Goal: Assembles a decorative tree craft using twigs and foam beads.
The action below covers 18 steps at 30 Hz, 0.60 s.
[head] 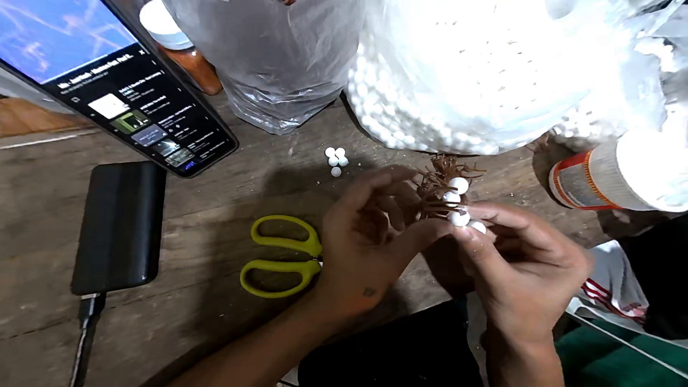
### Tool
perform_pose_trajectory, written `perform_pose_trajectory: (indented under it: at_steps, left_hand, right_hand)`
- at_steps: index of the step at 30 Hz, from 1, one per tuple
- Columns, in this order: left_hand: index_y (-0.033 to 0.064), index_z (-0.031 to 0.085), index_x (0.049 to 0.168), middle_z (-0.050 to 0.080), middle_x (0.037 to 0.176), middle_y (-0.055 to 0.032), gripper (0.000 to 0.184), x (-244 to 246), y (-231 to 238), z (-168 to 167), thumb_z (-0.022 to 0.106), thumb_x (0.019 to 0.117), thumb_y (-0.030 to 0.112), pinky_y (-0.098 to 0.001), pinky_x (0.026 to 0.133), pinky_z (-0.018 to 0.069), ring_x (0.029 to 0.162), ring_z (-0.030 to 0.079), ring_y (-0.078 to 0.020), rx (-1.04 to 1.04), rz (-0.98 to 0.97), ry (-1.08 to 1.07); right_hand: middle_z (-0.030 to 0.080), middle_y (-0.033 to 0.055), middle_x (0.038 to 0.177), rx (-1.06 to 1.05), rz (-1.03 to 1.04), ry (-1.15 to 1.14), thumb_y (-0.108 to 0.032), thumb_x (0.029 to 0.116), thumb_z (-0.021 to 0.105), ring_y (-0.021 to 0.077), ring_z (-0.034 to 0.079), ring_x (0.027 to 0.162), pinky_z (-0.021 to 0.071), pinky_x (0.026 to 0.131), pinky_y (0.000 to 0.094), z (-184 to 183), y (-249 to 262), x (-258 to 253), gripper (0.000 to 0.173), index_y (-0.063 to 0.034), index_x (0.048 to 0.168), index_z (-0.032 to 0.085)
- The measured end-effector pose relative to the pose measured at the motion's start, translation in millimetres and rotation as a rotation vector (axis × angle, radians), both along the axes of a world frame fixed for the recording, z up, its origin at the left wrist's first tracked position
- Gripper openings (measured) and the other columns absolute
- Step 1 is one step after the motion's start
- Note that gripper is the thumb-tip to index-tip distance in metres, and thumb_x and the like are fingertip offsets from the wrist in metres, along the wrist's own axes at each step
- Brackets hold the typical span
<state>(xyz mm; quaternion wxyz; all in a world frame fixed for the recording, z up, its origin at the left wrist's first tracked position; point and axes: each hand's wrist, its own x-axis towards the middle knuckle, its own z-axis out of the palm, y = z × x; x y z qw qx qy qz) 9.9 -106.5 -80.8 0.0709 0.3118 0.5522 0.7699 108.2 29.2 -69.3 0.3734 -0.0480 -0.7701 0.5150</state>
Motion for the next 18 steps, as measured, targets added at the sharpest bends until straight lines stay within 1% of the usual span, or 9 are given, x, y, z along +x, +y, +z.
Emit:
perform_pose_trajectory:
  at_steps: [2, 5, 8, 11, 13, 14, 15, 16, 18]
  left_hand:
    - [0.0029, 0.063, 0.123, 0.068, 0.105, 0.0003, 0.039, -4, 0, -2, 0.079, 0.0893, 0.013, -0.0162, 0.072, 0.0551, 0.086, 0.064, -0.002, -0.013, 0.086, 0.206]
    - [0.0049, 0.071, 0.109, 0.064, 0.108, -0.0026, 0.019, -6, 1, -2, 0.077, 0.0925, 0.014, -0.0164, 0.075, 0.0559, 0.091, 0.063, -0.0041, -0.037, 0.174, 0.403]
    - [0.0022, 0.073, 0.096, 0.066, 0.106, -0.0046, 0.008, -6, 2, -4, 0.076, 0.0922, 0.009, -0.0178, 0.08, 0.0572, 0.094, 0.064, -0.0057, -0.042, 0.181, 0.443]
    - [0.0002, 0.073, 0.092, 0.066, 0.103, -0.0054, 0.006, -5, 3, -5, 0.075, 0.092, 0.006, -0.0181, 0.08, 0.0574, 0.093, 0.065, -0.006, -0.034, 0.158, 0.431]
    - [0.0024, 0.074, 0.091, 0.067, 0.103, -0.0035, 0.005, -6, 1, -4, 0.074, 0.092, 0.007, -0.0189, 0.083, 0.0567, 0.097, 0.065, -0.0065, -0.043, 0.171, 0.434]
    - [0.0047, 0.074, 0.09, 0.068, 0.103, -0.0017, 0.004, -7, 0, -3, 0.075, 0.0915, 0.009, -0.0202, 0.085, 0.0547, 0.099, 0.063, -0.0075, -0.058, 0.186, 0.442]
    - [0.0076, 0.074, 0.088, 0.068, 0.103, 0.0006, 0.004, -7, -2, -2, 0.075, 0.0911, 0.01, -0.0226, 0.09, 0.0522, 0.104, 0.062, -0.0087, -0.078, 0.201, 0.455]
    - [0.0103, 0.073, 0.086, 0.069, 0.103, 0.0028, 0.005, -8, -3, -1, 0.076, 0.0906, 0.011, -0.0258, 0.095, 0.0504, 0.108, 0.061, -0.0101, -0.096, 0.213, 0.474]
    - [0.0138, 0.071, 0.083, 0.071, 0.102, 0.0068, 0.009, -8, -3, 0, 0.076, 0.0904, 0.012, -0.0296, 0.101, 0.0473, 0.113, 0.061, -0.0105, -0.115, 0.221, 0.512]
  right_hand:
    - [0.071, -0.0121, 0.081, 0.02, -0.002, -0.011, -0.014, 0.095, 0.073, -0.0102, 0.058, 0.064, 0.0475, 0.055, 0.0057, 1, 3, 2, 0.01, -0.0076, 0.102, 0.073]
    - [0.07, -0.0116, 0.081, 0.012, 0.002, -0.023, -0.015, 0.0949, 0.073, -0.0094, 0.058, 0.065, 0.0482, 0.057, 0.0062, 1, 4, 5, 0.01, -0.0074, 0.101, 0.073]
    - [0.071, -0.0109, 0.082, -0.002, 0.017, -0.034, -0.014, 0.0947, 0.073, -0.009, 0.059, 0.065, 0.0487, 0.057, 0.0066, 1, 4, 7, 0.01, -0.0071, 0.101, 0.073]
    - [0.072, -0.0107, 0.084, -0.025, 0.009, -0.013, -0.015, 0.0947, 0.073, -0.0082, 0.06, 0.066, 0.0493, 0.057, 0.007, 0, 4, 8, 0.011, -0.0081, 0.104, 0.073]
    - [0.073, -0.0125, 0.087, -0.12, 0.027, 0.016, -0.018, 0.0957, 0.073, -0.0066, 0.063, 0.068, 0.0512, 0.059, 0.008, -2, 5, 9, 0.017, -0.0146, 0.112, 0.07]
    - [0.073, -0.0128, 0.086, -0.202, 0.068, 0.023, -0.021, 0.097, 0.072, -0.0061, 0.064, 0.067, 0.0519, 0.059, 0.0082, -2, 7, 9, 0.017, -0.0184, 0.114, 0.069]
    - [0.073, -0.0123, 0.083, -0.296, 0.124, 0.028, -0.025, 0.0989, 0.069, -0.0068, 0.063, 0.064, 0.0497, 0.056, 0.0073, -3, 10, 8, 0.013, -0.0201, 0.111, 0.069]
    - [0.071, -0.0102, 0.08, -0.402, 0.185, 0.039, -0.027, 0.1007, 0.066, -0.0068, 0.059, 0.06, 0.0467, 0.053, 0.0074, -5, 14, 8, 0.012, -0.0183, 0.107, 0.07]
    - [0.066, -0.0072, 0.075, -0.605, 0.302, 0.036, -0.031, 0.1032, 0.06, -0.0059, 0.052, 0.057, 0.0424, 0.052, 0.0095, -7, 21, 9, 0.02, -0.0141, 0.103, 0.072]
